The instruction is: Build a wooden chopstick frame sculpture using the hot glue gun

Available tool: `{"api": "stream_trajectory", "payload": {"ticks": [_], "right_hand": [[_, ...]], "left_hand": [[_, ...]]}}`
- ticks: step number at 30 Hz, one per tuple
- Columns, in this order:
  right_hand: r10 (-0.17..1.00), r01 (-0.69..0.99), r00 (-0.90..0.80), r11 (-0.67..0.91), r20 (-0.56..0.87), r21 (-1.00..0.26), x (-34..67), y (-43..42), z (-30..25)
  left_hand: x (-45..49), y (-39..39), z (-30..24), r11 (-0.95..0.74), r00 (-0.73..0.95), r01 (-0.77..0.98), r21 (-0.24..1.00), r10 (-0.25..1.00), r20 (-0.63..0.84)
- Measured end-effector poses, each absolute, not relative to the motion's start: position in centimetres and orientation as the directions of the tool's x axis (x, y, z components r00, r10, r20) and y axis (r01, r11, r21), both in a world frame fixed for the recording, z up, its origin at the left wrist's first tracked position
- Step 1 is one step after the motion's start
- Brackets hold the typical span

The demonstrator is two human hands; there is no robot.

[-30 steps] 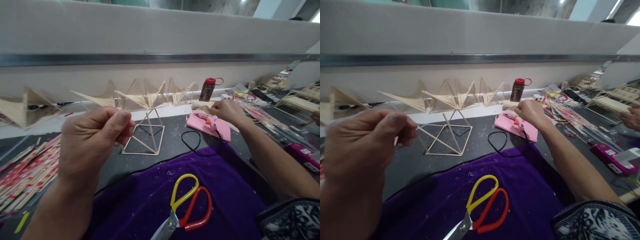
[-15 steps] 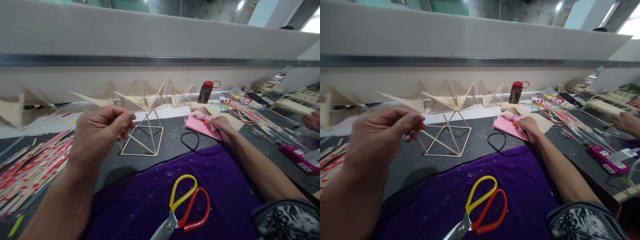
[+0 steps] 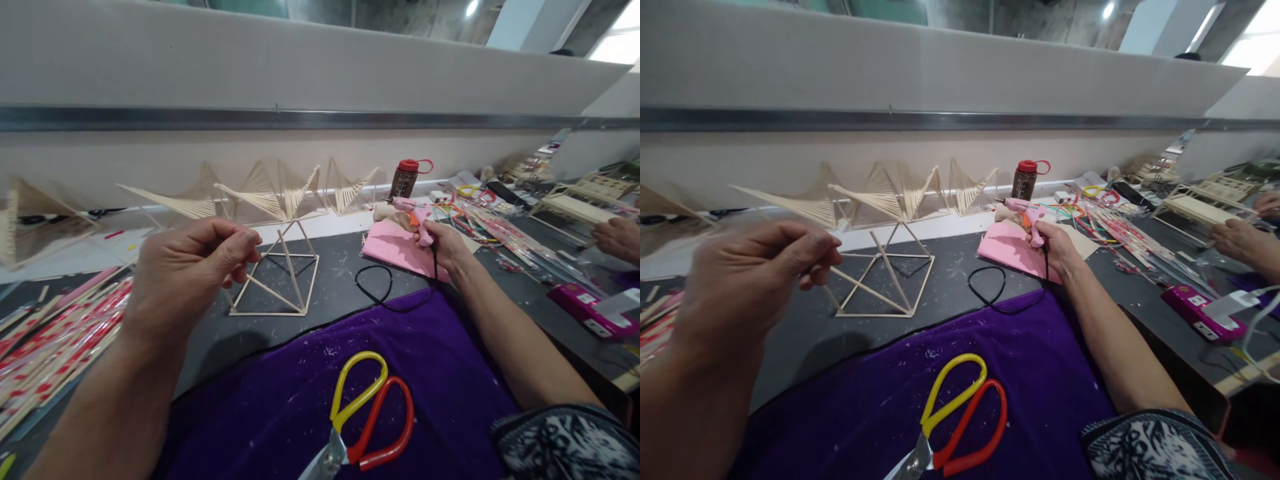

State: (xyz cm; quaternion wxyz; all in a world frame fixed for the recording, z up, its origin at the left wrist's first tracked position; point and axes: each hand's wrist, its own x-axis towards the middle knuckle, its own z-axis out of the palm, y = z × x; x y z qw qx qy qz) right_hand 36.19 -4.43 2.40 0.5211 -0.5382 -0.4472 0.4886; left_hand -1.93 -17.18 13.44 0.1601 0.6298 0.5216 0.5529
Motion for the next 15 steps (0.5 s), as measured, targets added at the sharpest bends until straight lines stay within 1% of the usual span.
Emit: {"api": "stream_trajectory", "payload": {"ticks": [6,9,12,15], "right_hand": [[1.000,-0.163,-0.019,-0.007,-0.004,-0.987,34.8,-6.3,3.9],[0.991,-0.226,-0.128,0.005,0.035,-0.974,34.1,-7.4,4.7],[0.986,-0.220,-0.164,-0.013,0.024,-0.975,33.4,-8.3,5.5],[0.982,-0.191,-0.180,0.014,0.049,-0.981,32.6,-8.9,5.9]], "left_hand": [[-2.5,-17.1,13.3,-0.408,-0.146,0.455,0.791,0.843,0.518],[-2.8,-17.2,13.2,-0.417,-0.133,0.431,0.800,0.847,0.514],[-2.8,-17.3,13.2,-0.411,-0.122,0.428,0.805,0.856,0.502],[-2.7,-17.4,13.3,-0.394,-0.138,0.435,0.810,0.859,0.492]]}}
